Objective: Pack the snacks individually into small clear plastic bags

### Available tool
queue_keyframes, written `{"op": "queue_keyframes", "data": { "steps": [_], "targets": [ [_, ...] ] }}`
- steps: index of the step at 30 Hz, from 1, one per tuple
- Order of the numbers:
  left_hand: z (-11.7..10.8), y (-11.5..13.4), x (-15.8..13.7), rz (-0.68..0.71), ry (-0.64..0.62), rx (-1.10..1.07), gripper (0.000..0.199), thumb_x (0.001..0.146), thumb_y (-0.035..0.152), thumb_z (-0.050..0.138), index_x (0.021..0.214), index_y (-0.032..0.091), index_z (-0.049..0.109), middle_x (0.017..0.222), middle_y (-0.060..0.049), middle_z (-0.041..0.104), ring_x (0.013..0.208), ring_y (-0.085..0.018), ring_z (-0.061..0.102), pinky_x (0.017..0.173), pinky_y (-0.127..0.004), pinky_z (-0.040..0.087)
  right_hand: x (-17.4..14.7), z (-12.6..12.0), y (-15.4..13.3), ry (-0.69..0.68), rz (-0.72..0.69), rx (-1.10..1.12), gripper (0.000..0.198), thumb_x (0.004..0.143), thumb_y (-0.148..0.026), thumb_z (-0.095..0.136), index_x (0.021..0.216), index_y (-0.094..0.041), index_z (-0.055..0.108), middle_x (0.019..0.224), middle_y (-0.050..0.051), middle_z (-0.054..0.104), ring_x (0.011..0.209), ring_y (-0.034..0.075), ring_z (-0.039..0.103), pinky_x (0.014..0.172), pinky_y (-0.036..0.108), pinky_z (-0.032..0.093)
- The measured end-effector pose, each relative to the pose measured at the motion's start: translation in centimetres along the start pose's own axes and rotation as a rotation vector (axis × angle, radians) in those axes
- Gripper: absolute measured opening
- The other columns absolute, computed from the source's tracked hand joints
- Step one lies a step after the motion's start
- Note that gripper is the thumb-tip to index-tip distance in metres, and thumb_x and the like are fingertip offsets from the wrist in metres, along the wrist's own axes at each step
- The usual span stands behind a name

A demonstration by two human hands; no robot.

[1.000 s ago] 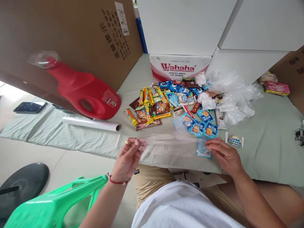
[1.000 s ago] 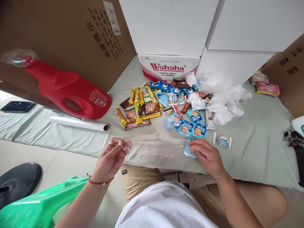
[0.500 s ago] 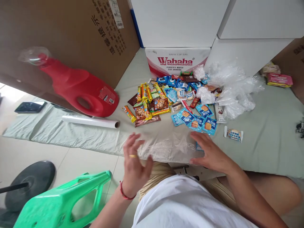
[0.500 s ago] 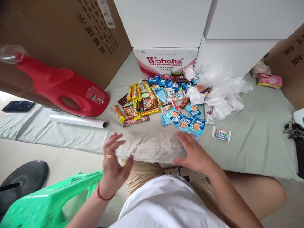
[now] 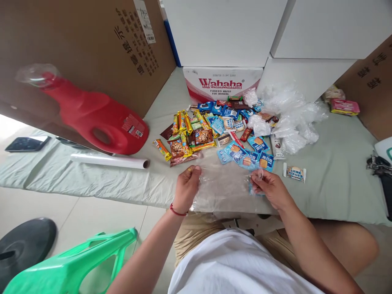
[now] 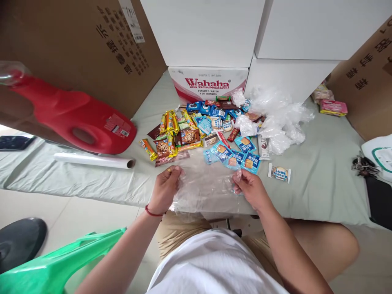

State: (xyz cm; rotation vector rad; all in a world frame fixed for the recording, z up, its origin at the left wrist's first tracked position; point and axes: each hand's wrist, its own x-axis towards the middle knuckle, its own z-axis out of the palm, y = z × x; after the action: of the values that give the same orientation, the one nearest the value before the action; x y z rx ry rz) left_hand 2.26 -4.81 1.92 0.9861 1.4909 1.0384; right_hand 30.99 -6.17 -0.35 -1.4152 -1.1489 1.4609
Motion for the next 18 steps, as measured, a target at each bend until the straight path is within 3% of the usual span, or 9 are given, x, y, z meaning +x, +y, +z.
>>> {"op": "queue_keyframes", "data": {
  "steps": [3, 6, 9, 11, 12, 14, 16, 18],
  "targets": [
    [-1.3, -0.6, 1.2, -0.090, 0.080, -0.047, 0.040, 0.088, 0.061, 0.062, 0.075, 0.024, 0.055, 0.050, 0.009, 0.031, 0.044, -0.011, 0.027, 0.046, -0.027, 0.021, 0.0, -0.9, 0.1, 0.041, 0.030, -0.014, 0.051, 0.077, -0.067, 0.079, 0.088, -0.018, 0.068, 0.069, -0.001, 0.060, 0.054, 0.012, 0.052, 0.048, 0.026, 0.051],
    [-3.0, -1.4, 1.4, -0.030, 0.173, 0.079, 0.030, 0.085, 0.052, 0.067, 0.086, 0.023, 0.059, 0.062, 0.005, 0.049, 0.056, -0.014, 0.047, 0.055, -0.027, 0.037, -0.5, -1.9, 0.6, 0.054, -0.043, -0.113, 0.045, 0.089, -0.065, 0.069, 0.092, -0.019, 0.070, 0.068, -0.001, 0.060, 0.056, 0.014, 0.057, 0.051, 0.028, 0.053],
    [-4.4, -1.6, 0.1, 0.235, 0.462, 0.350, 0.025, 0.085, 0.037, 0.067, 0.104, 0.022, 0.061, 0.093, -0.004, 0.063, 0.084, -0.020, 0.060, 0.074, -0.032, 0.047, -1.4, -3.8, 1.6, 0.204, -0.231, -0.346, 0.032, 0.100, -0.051, 0.059, 0.107, -0.022, 0.072, 0.082, 0.003, 0.069, 0.066, 0.018, 0.066, 0.062, 0.033, 0.059],
    [-4.7, -1.2, -1.0, 0.506, 0.552, 0.531, 0.015, 0.089, 0.027, 0.063, 0.103, 0.022, 0.063, 0.100, -0.007, 0.065, 0.093, -0.022, 0.061, 0.084, -0.037, 0.048, -1.9, -5.4, 2.5, 0.282, -0.384, -0.561, 0.024, 0.102, -0.038, 0.056, 0.110, -0.025, 0.075, 0.098, 0.007, 0.073, 0.079, 0.021, 0.070, 0.074, 0.039, 0.062],
    [-4.6, -0.9, -1.3, 0.650, 0.504, 0.597, 0.012, 0.090, 0.022, 0.061, 0.101, 0.022, 0.065, 0.100, -0.007, 0.066, 0.096, -0.023, 0.061, 0.088, -0.039, 0.048, -2.1, -6.1, 2.9, 0.290, -0.457, -0.667, 0.024, 0.102, -0.033, 0.054, 0.108, -0.025, 0.076, 0.104, 0.008, 0.073, 0.086, 0.023, 0.071, 0.080, 0.043, 0.062],
    [-3.8, -0.4, -1.1, 0.872, 0.267, 0.690, 0.016, 0.092, 0.016, 0.058, 0.099, 0.024, 0.070, 0.100, -0.008, 0.071, 0.102, -0.025, 0.064, 0.096, -0.042, 0.048, -2.3, -7.1, 3.8, 0.268, -0.569, -0.841, 0.027, 0.101, -0.024, 0.052, 0.107, -0.026, 0.079, 0.112, 0.009, 0.074, 0.100, 0.026, 0.070, 0.090, 0.050, 0.060],
    [-2.4, -0.3, 0.1, 0.946, -0.009, 0.777, 0.024, 0.095, 0.018, 0.055, 0.108, 0.025, 0.074, 0.111, -0.009, 0.075, 0.115, -0.027, 0.065, 0.104, -0.045, 0.047, -2.3, -7.3, 4.3, 0.250, -0.626, -0.952, 0.030, 0.100, -0.021, 0.053, 0.115, -0.027, 0.078, 0.121, 0.011, 0.073, 0.113, 0.029, 0.066, 0.097, 0.056, 0.058],
    [-0.9, -1.0, 1.7, 0.903, -0.220, 0.894, 0.032, 0.099, 0.026, 0.053, 0.123, 0.026, 0.074, 0.132, -0.011, 0.073, 0.133, -0.030, 0.060, 0.115, -0.050, 0.042, -2.0, -6.8, 4.5, 0.208, -0.646, -1.025, 0.034, 0.101, -0.024, 0.055, 0.131, -0.027, 0.072, 0.138, 0.012, 0.067, 0.128, 0.032, 0.060, 0.105, 0.061, 0.054]
  ]
}}
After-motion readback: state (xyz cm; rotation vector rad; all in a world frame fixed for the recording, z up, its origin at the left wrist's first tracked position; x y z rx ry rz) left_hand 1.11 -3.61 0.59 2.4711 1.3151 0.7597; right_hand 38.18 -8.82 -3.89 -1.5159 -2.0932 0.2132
